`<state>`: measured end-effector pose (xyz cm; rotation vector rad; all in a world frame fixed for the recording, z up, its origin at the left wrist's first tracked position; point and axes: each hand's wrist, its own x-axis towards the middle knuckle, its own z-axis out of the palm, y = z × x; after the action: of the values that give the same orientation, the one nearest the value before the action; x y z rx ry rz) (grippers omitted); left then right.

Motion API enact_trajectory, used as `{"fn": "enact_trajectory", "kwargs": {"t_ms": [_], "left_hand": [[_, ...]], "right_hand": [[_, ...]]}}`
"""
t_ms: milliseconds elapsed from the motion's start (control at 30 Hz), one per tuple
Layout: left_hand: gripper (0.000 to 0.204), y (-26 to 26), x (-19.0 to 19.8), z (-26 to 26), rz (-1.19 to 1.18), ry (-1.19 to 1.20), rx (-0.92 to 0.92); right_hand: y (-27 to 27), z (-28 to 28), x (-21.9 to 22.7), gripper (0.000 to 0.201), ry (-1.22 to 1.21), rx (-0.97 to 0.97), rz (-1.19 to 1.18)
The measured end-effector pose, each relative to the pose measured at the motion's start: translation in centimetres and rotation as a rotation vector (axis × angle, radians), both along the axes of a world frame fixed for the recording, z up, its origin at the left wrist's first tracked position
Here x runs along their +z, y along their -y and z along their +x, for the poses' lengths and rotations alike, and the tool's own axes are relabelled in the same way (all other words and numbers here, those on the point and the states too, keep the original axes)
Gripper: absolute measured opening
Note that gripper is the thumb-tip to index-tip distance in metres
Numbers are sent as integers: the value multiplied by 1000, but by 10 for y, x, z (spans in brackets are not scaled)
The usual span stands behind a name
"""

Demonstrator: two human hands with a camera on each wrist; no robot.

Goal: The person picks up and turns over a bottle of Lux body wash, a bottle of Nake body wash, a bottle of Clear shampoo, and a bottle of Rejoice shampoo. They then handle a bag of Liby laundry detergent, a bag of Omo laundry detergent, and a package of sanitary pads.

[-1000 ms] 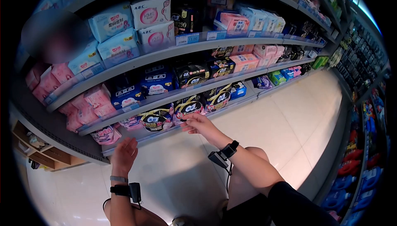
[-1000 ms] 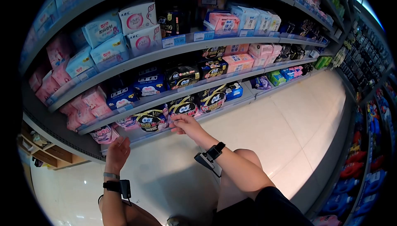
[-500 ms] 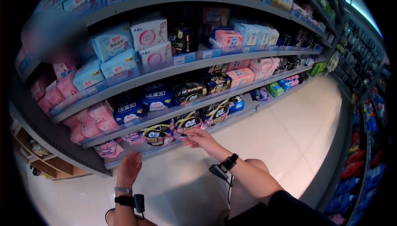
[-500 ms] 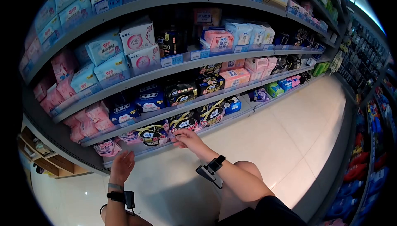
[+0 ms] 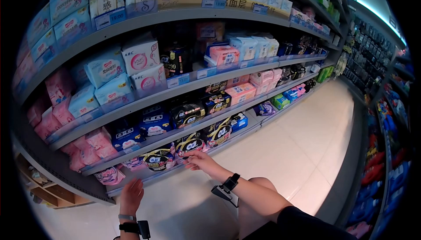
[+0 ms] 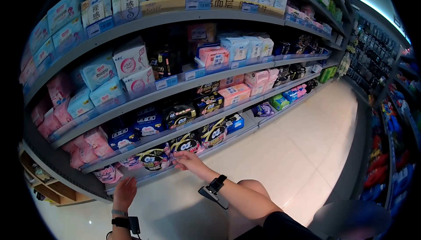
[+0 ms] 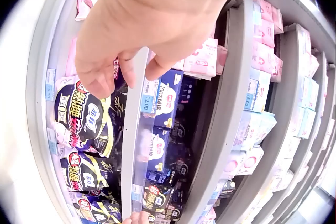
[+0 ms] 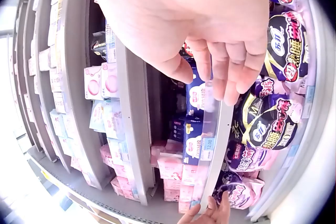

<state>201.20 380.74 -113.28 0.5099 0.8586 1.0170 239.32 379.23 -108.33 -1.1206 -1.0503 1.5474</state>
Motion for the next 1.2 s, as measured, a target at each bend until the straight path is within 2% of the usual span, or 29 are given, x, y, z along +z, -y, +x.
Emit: {"fn": "enact_trajectory", "kwargs": {"t_ms": [300,533,633,667,700,733,767,800,867,1000,1200], "left_hand": [[38,-3,-10,-1,-3,6,-23],[36,-8,-24,-13,49,122,-93],[31,-3,-16,-7,109,159,-102],[29,-11,-32,-10,163,174,-82],[19,-11,-25,-3,142,256,-78],[18,-25,-41,-8,301,360,-191],[36,-7,-26,-23,123,276,-120],[30,-9,-26,-22,153,286,-174],[32,-15,-32,-23,203,345,-250],[33,-7,-16,-13,288,391,-235],[24,-19,-32,-35,219,481,-302]], "right_hand": [[-4,-4,-7,34,4,18,32],[-1,-3,-3,34,12,28,23],[-6,-1,-9,34,-11,50,28],[-10,0,-19,35,-32,66,46],[-13,0,-26,35,-52,86,73],[-16,1,-31,36,-61,102,96],[-17,2,-27,36,-34,94,90],[-15,1,-22,36,-8,91,82],[-8,0,-16,34,-29,45,67],[-13,3,-21,33,-19,35,10],[-10,5,-18,36,11,68,2]]}}
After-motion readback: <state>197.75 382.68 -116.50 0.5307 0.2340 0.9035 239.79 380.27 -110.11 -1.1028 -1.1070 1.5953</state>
